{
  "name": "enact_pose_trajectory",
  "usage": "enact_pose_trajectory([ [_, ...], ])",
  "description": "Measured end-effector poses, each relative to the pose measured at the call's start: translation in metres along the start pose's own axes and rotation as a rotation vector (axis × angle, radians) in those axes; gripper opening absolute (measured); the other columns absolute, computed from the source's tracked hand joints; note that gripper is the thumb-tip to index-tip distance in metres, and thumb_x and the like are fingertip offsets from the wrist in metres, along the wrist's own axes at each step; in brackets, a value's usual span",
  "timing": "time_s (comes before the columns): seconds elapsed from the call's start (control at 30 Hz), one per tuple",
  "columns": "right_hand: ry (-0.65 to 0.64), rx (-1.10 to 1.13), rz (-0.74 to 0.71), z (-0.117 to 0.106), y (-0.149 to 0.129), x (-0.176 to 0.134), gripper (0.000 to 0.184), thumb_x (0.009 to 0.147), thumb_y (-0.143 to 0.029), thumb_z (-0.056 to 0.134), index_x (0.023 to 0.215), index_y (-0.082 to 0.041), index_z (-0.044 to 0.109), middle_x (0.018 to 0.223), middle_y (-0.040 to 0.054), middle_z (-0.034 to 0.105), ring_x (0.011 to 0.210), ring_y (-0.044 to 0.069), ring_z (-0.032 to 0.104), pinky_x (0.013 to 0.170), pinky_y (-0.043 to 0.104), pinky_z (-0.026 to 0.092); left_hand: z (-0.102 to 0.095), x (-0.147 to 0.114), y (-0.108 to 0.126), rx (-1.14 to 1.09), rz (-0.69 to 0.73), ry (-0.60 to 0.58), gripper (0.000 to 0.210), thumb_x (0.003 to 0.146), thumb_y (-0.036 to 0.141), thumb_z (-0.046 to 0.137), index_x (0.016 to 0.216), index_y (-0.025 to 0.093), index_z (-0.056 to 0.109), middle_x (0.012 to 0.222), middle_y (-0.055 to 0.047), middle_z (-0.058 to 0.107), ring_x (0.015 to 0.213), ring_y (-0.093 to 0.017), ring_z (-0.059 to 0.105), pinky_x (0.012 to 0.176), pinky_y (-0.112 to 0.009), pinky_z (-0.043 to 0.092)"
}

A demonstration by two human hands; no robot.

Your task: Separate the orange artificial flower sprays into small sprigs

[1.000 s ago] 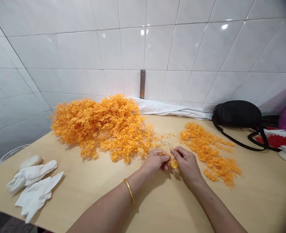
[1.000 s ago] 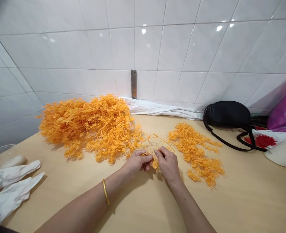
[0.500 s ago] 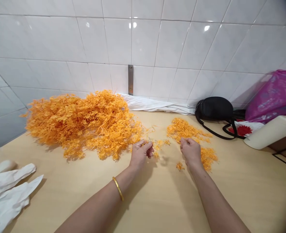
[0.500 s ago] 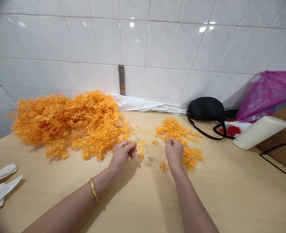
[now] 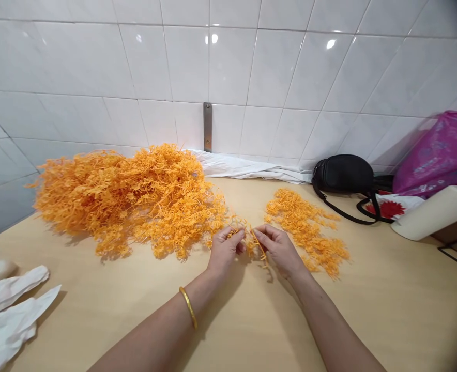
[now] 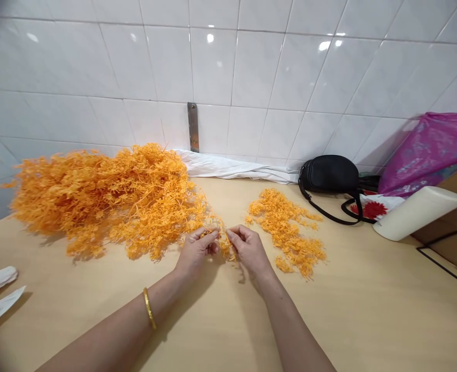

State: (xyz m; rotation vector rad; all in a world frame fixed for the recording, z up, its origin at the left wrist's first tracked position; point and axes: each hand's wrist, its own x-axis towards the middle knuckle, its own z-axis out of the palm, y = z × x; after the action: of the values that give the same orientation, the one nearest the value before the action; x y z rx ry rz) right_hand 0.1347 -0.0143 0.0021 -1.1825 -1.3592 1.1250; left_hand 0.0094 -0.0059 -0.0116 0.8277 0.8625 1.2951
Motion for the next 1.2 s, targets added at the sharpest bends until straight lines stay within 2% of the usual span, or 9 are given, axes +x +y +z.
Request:
enact_pose_trajectory([
  [0.17,-0.096,0.067,0.023,0.011,0.008,-0.003,0.02,0.071,-0.034,0.054,0.075,-0.014,0.056,0.068,0.0004,0.056,0.059,0.01,0.048,0.055,0.022,0.037,0.002,0.002,0.005,-0.373,-0.14,0.026,0.002,0.068,0.013,0.058,0.069,0.011,0.058,0.066,-0.002,0.058,0.056,-0.008,0.054,0.054,-0.019,0.043],
  [0.3,-0.108,-0.048,-0.02,0.019,0.009,-0.006,0.02,0.075,-0.031,0.046,0.071,-0.015,0.056,0.064,-0.0008,0.053,0.058,0.009,0.045,0.053,0.02,0.035,0.003,0.001,0.014,-0.447,-0.269,0.089,0.012,0.077,0.013,0.047,0.069,0.011,0.055,0.066,-0.005,0.058,0.059,-0.01,0.056,0.057,-0.022,0.047],
  [0.43,0.124,-0.319,-0.135,0.012,0.012,0.001,0.026,0.077,-0.033,0.041,0.058,-0.017,0.048,0.052,-0.0042,0.042,0.051,0.009,0.038,0.048,0.02,0.031,0.003,-0.003,0.016,-0.475,-0.342,0.042,0.016,0.081,0.013,0.041,0.068,0.011,0.051,0.062,-0.004,0.056,0.054,-0.009,0.054,0.05,-0.02,0.046],
  [0.6,0.588,-0.462,-0.09,-0.036,0.017,0.013,0.032,0.079,-0.037,0.032,0.063,-0.017,0.051,0.054,-0.0002,0.045,0.052,0.013,0.041,0.05,0.024,0.034,-0.001,-0.008,0.016,-0.487,-0.425,0.009,0.022,0.082,0.015,0.039,0.061,0.013,0.045,0.041,0.005,0.036,0.03,-0.003,0.032,0.03,-0.013,0.028],
  [0.73,0.696,-0.675,-0.172,-0.055,0.015,0.014,0.026,0.073,-0.032,0.044,0.088,-0.015,0.056,0.082,0.0088,0.05,0.072,0.02,0.048,0.064,0.032,0.039,0.0,-0.007,0.014,-0.478,-0.361,0.035,0.018,0.082,0.018,0.04,0.069,0.01,0.05,0.066,-0.008,0.059,0.051,-0.009,0.054,0.05,-0.02,0.047],
  [0.87,0.776,-0.775,-0.428,-0.039,-0.002,0.004,0.025,0.077,-0.026,0.042,0.094,-0.016,0.056,0.095,0.012,0.047,0.082,0.021,0.048,0.068,0.033,0.04,0.003,-0.006,0.012,-0.518,-0.363,0.031,0.015,0.081,0.02,0.043,0.076,0.009,0.053,0.082,-0.014,0.061,0.078,-0.017,0.061,0.067,-0.026,0.05],
  [0.93,0.705,-0.71,-0.518,-0.026,-0.011,-0.005,0.02,0.081,-0.027,0.038,0.082,-0.018,0.056,0.081,0.008,0.052,0.073,0.018,0.049,0.065,0.03,0.04,0.002,-0.005,0.011,-0.53,-0.346,0.039,0.014,0.08,0.02,0.045,0.076,0.01,0.053,0.084,-0.013,0.06,0.082,-0.018,0.06,0.069,-0.025,0.049],
  [1.1,0.153,-0.758,-0.551,0.009,-0.009,-0.018,0.018,0.079,-0.032,0.047,0.088,-0.019,0.054,0.081,0.0057,0.055,0.068,0.015,0.05,0.061,0.027,0.041,-0.002,-0.003,0.009,-0.598,-0.334,-0.038,0.012,0.079,0.021,0.047,0.075,0.012,0.054,0.076,-0.006,0.06,0.066,-0.011,0.059,0.055,-0.019,0.047],
  [1.2,0.084,-0.895,-0.51,0.02,0.003,-0.015,0.022,0.081,-0.03,0.043,0.098,-0.018,0.051,0.086,0.007,0.054,0.073,0.017,0.051,0.062,0.028,0.041,-0.003,-0.003,0.008,-0.682,-0.342,-0.059,0.01,0.078,0.018,0.047,0.075,0.011,0.054,0.073,-0.005,0.059,0.061,-0.008,0.057,0.053,-0.017,0.046],
])
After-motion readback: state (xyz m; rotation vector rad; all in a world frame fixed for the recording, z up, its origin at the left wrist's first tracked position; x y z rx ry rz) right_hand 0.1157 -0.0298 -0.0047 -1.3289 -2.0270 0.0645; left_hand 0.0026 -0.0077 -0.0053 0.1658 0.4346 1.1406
